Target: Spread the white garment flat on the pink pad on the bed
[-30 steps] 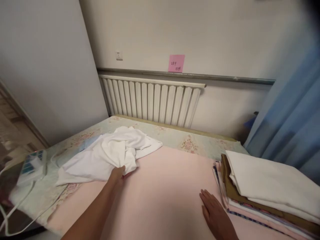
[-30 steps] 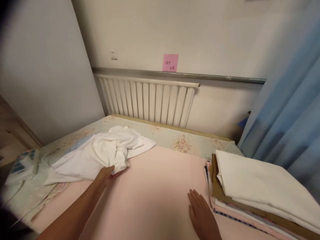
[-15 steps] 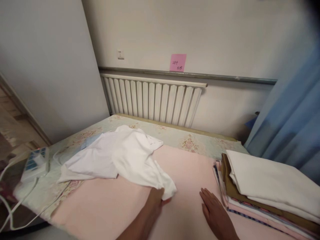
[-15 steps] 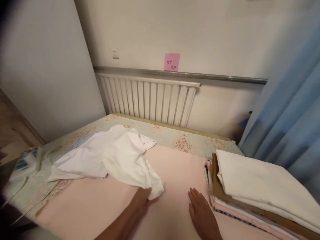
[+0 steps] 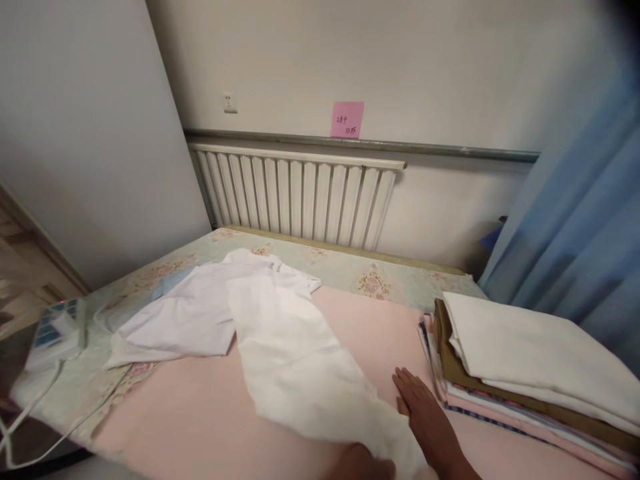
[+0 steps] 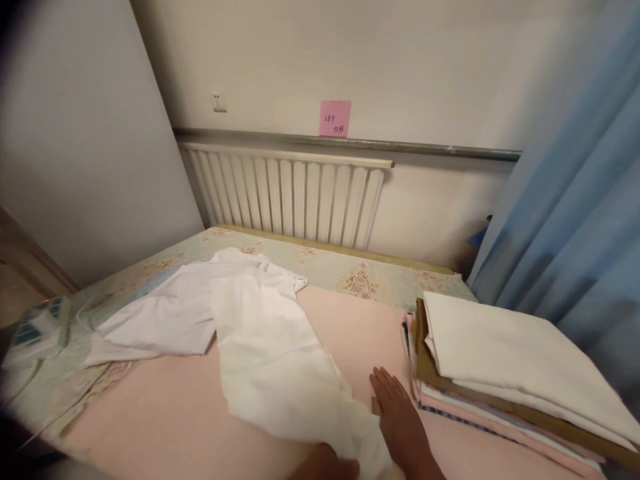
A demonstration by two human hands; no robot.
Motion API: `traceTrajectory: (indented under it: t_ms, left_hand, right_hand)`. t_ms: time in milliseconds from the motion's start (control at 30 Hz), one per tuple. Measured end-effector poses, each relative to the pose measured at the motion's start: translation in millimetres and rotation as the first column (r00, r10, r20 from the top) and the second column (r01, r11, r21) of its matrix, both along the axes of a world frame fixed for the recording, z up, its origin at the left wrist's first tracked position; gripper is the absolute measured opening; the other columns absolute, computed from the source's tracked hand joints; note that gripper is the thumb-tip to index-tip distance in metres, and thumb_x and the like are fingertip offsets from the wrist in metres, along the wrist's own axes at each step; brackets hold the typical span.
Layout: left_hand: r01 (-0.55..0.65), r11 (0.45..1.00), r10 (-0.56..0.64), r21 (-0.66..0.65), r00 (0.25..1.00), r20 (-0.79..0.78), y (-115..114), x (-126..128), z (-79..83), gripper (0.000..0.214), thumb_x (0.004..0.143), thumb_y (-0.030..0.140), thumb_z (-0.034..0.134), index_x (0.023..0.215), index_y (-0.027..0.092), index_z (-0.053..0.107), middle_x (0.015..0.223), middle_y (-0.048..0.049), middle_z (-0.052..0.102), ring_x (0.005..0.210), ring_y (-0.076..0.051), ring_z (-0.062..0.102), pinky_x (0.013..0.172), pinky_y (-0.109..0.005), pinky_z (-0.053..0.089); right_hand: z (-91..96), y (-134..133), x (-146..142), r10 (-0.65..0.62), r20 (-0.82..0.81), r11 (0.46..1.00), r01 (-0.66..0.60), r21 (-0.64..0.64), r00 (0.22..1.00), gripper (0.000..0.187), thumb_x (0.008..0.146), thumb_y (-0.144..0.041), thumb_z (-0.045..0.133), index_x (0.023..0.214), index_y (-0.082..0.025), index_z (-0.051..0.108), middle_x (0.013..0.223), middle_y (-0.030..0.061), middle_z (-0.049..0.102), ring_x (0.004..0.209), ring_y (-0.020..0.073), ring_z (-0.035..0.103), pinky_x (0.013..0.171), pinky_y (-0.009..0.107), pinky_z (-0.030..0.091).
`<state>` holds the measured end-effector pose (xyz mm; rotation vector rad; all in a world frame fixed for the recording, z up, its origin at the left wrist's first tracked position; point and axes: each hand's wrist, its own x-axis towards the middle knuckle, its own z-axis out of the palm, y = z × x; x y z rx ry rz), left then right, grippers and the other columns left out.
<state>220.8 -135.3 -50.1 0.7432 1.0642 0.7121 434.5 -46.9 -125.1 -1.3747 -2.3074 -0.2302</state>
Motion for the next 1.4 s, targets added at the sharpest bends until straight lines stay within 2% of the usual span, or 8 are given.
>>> traceTrajectory:
  t_ms: [167,267,367,467,533,633,1133,1400]
  left_hand:
    - [0.39,0.909,-0.298,0.145,0.854,-0.426,-6,-43,25.3,0.019,0.066,0.028,0.068,0.084,0.021,0.071,0.084,-0.005,0.072,0.084,-0.026,0.065,0.078,-0.042,0.049]
    - [0.353,0.865,-0.026,0.356,0.741,-0.671,-1,-72,29.4,0.017,0.076,0.026,0.054,0.087,0.02,0.067,0.085,-0.0044,0.069,0.084,-0.022,0.062,0.078,-0.037,0.048]
    - [0.183,0.789,0.358,0.586,0.638,-0.682,8,-112,18.0,0.027,0.086,0.029,0.038,0.098,0.019,0.06,0.096,-0.0071,0.066,0.091,-0.021,0.06,0.087,-0.038,0.047]
    - [-0.01,0.696,0.672,0.718,0.359,-0.647,19,-159,0.6,0.035,0.085,0.034,0.04,0.11,0.015,0.055,0.116,-0.0138,0.059,0.114,-0.026,0.051,0.102,-0.044,0.039]
    - [-0.059,0.68,0.729,0.731,0.162,-0.665,25,-183,-7.9,0.04,0.084,0.034,0.04,0.115,0.012,0.053,0.126,-0.018,0.052,0.126,-0.03,0.041,0.108,-0.048,0.032]
    - [-0.144,0.743,0.666,0.654,0.061,-0.743,34,-197,-11.9,0.046,0.089,0.035,0.036,0.126,0.01,0.048,0.135,-0.0185,0.046,0.131,-0.031,0.036,0.107,-0.05,0.034]
    - [-0.062,0.78,0.613,0.623,0.273,-0.741,84,-177,-5.8,0.047,0.086,0.017,0.037,0.131,0.009,0.046,0.147,-0.0173,0.037,0.137,-0.029,0.032,0.112,-0.044,0.029]
    - [-0.292,0.779,0.616,0.555,0.524,-0.589,89,-195,-3.8,0.044,0.083,0.017,0.043,0.127,0.012,0.049,0.141,-0.0133,0.045,0.135,-0.024,0.036,0.114,-0.037,0.028]
  right_hand:
    - [-1.1,1,1,-0.006,0.029,1.0,0.006,0.02,1.0,0.043,0.093,-0.027,0.042,0.134,-0.019,0.051,0.14,0.0075,0.05,0.132,0.0227,0.042,0.11,0.045,0.035]
    - [-0.3,1,1,-0.002,0.042,1.0,0.001,0.015,0.999,0.044,0.093,-0.027,0.043,0.136,-0.018,0.05,0.142,0.0075,0.048,0.134,0.0222,0.041,0.112,0.044,0.034]
    - [0.9,0,0,-0.015,0.028,1.0,0.015,-0.004,1.0,0.043,0.093,-0.027,0.043,0.135,-0.018,0.051,0.142,0.0079,0.048,0.133,0.0224,0.041,0.112,0.045,0.033]
    - [2.8,0,0,-0.02,0.01,0.999,0.021,-0.031,1.0,0.043,0.093,-0.027,0.042,0.134,-0.019,0.051,0.142,0.008,0.048,0.133,0.023,0.041,0.112,0.046,0.033]
    - [4.2,-1,0,-0.016,0.003,0.999,0.016,-0.043,1.0,0.044,0.093,-0.027,0.042,0.135,-0.02,0.051,0.142,0.0078,0.048,0.134,0.0233,0.04,0.112,0.047,0.033]
    - [6.5,-1,-1,-0.019,-0.006,0.998,0.019,-0.061,1.0,0.044,0.093,-0.024,0.041,0.136,-0.02,0.05,0.143,0.008,0.047,0.134,0.0234,0.04,0.111,0.048,0.033]
    - [21.0,3,-6,-0.036,-0.113,0.998,0.031,-0.047,0.993,0.038,0.091,-0.027,0.041,0.121,-0.021,0.063,0.13,0.0093,0.06,0.122,0.0241,0.054,0.104,0.049,0.043]
    - [93.1,92,-118,-0.252,-0.284,0.924,0.143,-0.355,0.925,0.034,0.087,-0.036,0.039,0.089,-0.02,0.069,0.086,0.0059,0.071,0.082,0.0225,0.064,0.078,0.036,0.049]
